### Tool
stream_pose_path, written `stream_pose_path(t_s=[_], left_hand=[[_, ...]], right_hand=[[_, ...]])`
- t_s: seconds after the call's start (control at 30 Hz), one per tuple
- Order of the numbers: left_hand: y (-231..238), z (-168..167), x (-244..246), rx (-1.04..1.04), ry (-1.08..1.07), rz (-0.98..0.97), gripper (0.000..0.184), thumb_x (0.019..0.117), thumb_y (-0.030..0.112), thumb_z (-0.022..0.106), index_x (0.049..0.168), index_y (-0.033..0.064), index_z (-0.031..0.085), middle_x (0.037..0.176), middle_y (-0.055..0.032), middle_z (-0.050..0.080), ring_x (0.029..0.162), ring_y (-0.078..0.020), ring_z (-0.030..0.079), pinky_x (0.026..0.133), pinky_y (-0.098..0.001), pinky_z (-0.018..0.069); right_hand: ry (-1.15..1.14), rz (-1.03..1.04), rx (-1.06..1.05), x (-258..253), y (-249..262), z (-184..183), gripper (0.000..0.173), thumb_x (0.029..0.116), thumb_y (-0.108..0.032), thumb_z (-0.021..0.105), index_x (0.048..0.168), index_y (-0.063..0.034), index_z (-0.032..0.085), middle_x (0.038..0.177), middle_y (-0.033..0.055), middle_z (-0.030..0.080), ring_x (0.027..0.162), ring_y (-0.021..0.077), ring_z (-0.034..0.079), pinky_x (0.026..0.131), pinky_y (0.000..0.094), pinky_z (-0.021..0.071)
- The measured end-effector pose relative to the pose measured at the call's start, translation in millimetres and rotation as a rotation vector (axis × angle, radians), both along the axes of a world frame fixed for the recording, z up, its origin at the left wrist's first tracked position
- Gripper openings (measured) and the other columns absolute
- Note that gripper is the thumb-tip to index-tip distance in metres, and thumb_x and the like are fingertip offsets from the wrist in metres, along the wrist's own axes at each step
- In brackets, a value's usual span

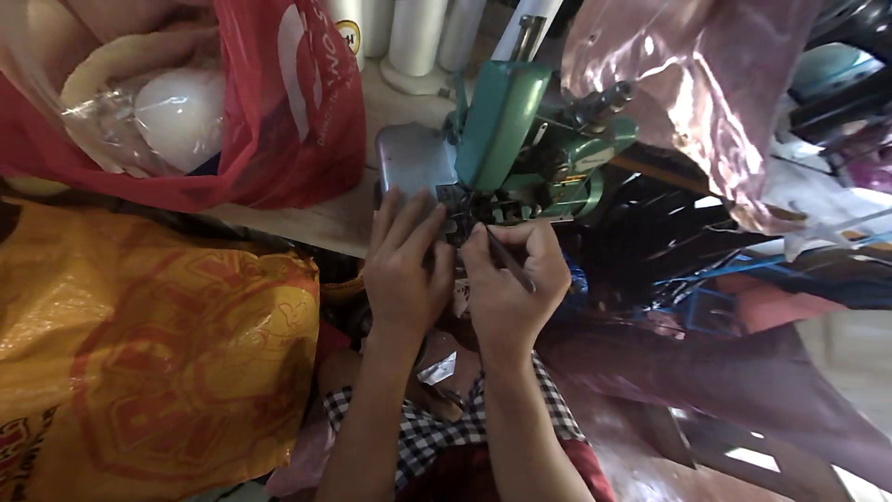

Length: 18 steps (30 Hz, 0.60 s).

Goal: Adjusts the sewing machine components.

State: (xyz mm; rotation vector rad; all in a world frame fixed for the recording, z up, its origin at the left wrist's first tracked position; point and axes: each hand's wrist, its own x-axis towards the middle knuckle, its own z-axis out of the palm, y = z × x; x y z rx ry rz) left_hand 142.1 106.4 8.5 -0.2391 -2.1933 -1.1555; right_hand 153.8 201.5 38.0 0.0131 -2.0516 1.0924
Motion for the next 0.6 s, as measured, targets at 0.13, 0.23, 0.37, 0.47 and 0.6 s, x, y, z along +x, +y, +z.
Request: stream_pose_path(t_s=[0.13, 0.23, 0.37, 0.47, 0.6], left_hand=[[0.2, -0.3, -0.1, -0.003, -0.002, 0.002, 0.031, 0.0930, 0.009, 0.056, 0.115, 0.0042, 0.077, 0.136, -0.0133, 0.066, 0.140, -0.0388, 0.050, 0.119, -0.0485, 0.0367], [0.3, -0.4, 0.0, -0.001, -0.002, 0.003, 0.031, 0.0929, 0.009, 0.056, 0.115, 0.0038, 0.077, 0.136, -0.0132, 0.067, 0.140, -0.0384, 0.050, 0.119, -0.0485, 0.0366], [0.0, -0.2, 0.2, 0.003, -0.004, 0.000, 0.031, 0.0929, 0.009, 0.056, 0.115, 0.0039, 0.077, 0.137, -0.0134, 0.066, 0.141, -0.0383, 0.050, 0.119, -0.0492, 0.0364], [-0.1, -0.7, 0.0, -0.001, -0.009, 0.000, 0.032, 0.0930, 0.010, 0.055, 0.115, 0.0041, 0.077, 0.137, -0.0132, 0.066, 0.141, -0.0386, 0.049, 0.119, -0.0489, 0.0365], [0.1, -0.9, 0.4, -0.007, -0.013, 0.007, 0.032, 0.0937, 0.011, 0.056, 0.116, 0.0045, 0.077, 0.137, -0.0129, 0.066, 0.140, -0.0388, 0.050, 0.118, -0.0486, 0.0371]], right_hand=[[0.008, 0.025, -0.013, 0.2, 1.0, 0.9, 0.009, 0.0855, -0.008, 0.072, 0.084, -0.0051, 0.064, 0.077, -0.0023, 0.063, 0.069, -0.0056, 0.059, 0.061, 0.0084, 0.0477], [0.004, 0.030, -0.025, 0.3, 1.0, 1.1, 0.009, 0.0851, -0.008, 0.072, 0.085, -0.0054, 0.063, 0.077, -0.0025, 0.063, 0.068, -0.0058, 0.059, 0.061, 0.0086, 0.0486], [0.003, 0.027, -0.021, -0.8, 0.4, 1.3, 0.009, 0.0856, -0.008, 0.071, 0.084, -0.0059, 0.062, 0.076, -0.0028, 0.063, 0.068, -0.0056, 0.059, 0.061, 0.0085, 0.0478], [-0.002, 0.021, -0.027, -1.2, 0.1, 2.1, 0.009, 0.0850, -0.008, 0.071, 0.083, -0.0063, 0.062, 0.075, -0.0031, 0.063, 0.067, -0.0060, 0.058, 0.060, 0.0084, 0.0475], [-0.019, 0.011, -0.019, -0.7, 0.1, 2.9, 0.010, 0.0858, -0.009, 0.071, 0.084, -0.0063, 0.062, 0.076, -0.0030, 0.063, 0.067, -0.0059, 0.059, 0.061, 0.0088, 0.0476]])
